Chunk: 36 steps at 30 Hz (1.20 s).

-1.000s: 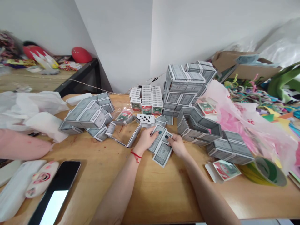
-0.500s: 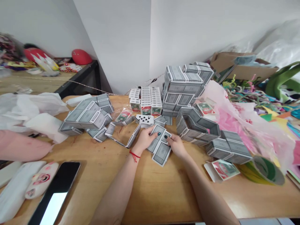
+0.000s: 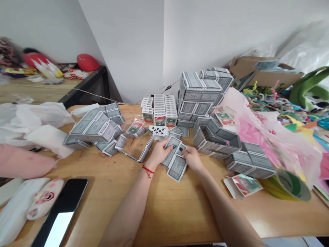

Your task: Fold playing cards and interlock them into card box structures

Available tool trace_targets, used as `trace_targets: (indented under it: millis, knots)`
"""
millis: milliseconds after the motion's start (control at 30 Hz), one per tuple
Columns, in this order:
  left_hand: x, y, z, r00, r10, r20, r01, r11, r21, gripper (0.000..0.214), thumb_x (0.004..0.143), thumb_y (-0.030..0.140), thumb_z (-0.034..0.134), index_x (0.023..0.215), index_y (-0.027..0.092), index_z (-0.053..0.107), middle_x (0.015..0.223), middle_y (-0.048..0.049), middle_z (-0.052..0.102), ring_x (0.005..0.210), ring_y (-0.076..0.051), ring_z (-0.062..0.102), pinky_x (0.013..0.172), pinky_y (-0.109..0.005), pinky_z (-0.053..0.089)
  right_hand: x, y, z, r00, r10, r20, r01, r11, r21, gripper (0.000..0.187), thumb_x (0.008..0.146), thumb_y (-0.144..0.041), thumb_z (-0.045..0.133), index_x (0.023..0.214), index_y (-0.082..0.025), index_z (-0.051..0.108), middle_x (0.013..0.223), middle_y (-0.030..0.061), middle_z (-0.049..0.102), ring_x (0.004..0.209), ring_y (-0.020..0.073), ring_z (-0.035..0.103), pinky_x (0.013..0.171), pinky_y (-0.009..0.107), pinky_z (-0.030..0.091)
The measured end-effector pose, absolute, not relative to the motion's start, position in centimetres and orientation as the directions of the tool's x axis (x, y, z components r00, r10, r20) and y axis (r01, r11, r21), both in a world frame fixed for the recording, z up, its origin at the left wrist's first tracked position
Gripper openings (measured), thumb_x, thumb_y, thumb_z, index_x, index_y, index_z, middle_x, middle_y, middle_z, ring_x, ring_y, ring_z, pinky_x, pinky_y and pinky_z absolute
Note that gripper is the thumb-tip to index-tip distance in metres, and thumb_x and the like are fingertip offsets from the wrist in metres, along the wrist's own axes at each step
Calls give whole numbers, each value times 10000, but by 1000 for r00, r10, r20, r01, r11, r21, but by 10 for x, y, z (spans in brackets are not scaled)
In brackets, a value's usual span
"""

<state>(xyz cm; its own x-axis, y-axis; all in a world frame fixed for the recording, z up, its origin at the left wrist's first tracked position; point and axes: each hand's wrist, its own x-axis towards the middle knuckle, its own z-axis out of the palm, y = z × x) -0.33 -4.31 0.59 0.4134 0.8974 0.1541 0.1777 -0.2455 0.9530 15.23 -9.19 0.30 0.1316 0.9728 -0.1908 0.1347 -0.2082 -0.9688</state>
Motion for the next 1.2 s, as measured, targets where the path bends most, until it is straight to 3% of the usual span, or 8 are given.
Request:
trace_targets:
  millis: [333,600,767,1000,1200]
  knots:
    - [-3,-46,9,400,902,164,134,-234,963,409,777,277,573,1164,144,565,1046,-60,660,955,-199,597,874,-325,459,156,-86,-2,114,973,-200,149,-216,-965,293,670,-436,545,572,-195,409,459,-54,400,440,87,325,456,226,224]
    - [-6,-38,5,392,919,38,-26,-30,999,462,731,304,624,1160,140,577,1104,-94,646,1004,-218,597,903,-343,451,160,-90,1,-8,981,-196,16,-196,-980,357,675,-504,560,595,-193,405,472,-68,367,442,73,285,455,222,200]
    - [-5,-40,7,404,912,71,-13,-72,997,455,746,307,606,1172,150,573,1126,-81,637,995,-214,602,920,-353,441,155,-88,0,103,975,-194,80,-203,-976,336,667,-482,552,583,-193,402,465,-57,392,449,80,315,451,221,223]
    - [-3,-42,9,383,919,97,90,-141,986,418,766,297,577,1152,137,587,1109,-76,646,1000,-215,596,910,-360,453,152,-87,3,127,969,-212,111,-227,-968,304,667,-447,536,570,-196,395,448,-62,365,434,76,294,435,217,204]
    - [-3,-42,9,360,930,66,36,-85,996,426,767,327,581,1152,145,590,1061,-72,668,988,-218,604,876,-348,474,153,-90,12,91,973,-210,8,-212,-977,359,628,-490,577,558,-199,378,437,-76,333,423,63,258,439,217,175]
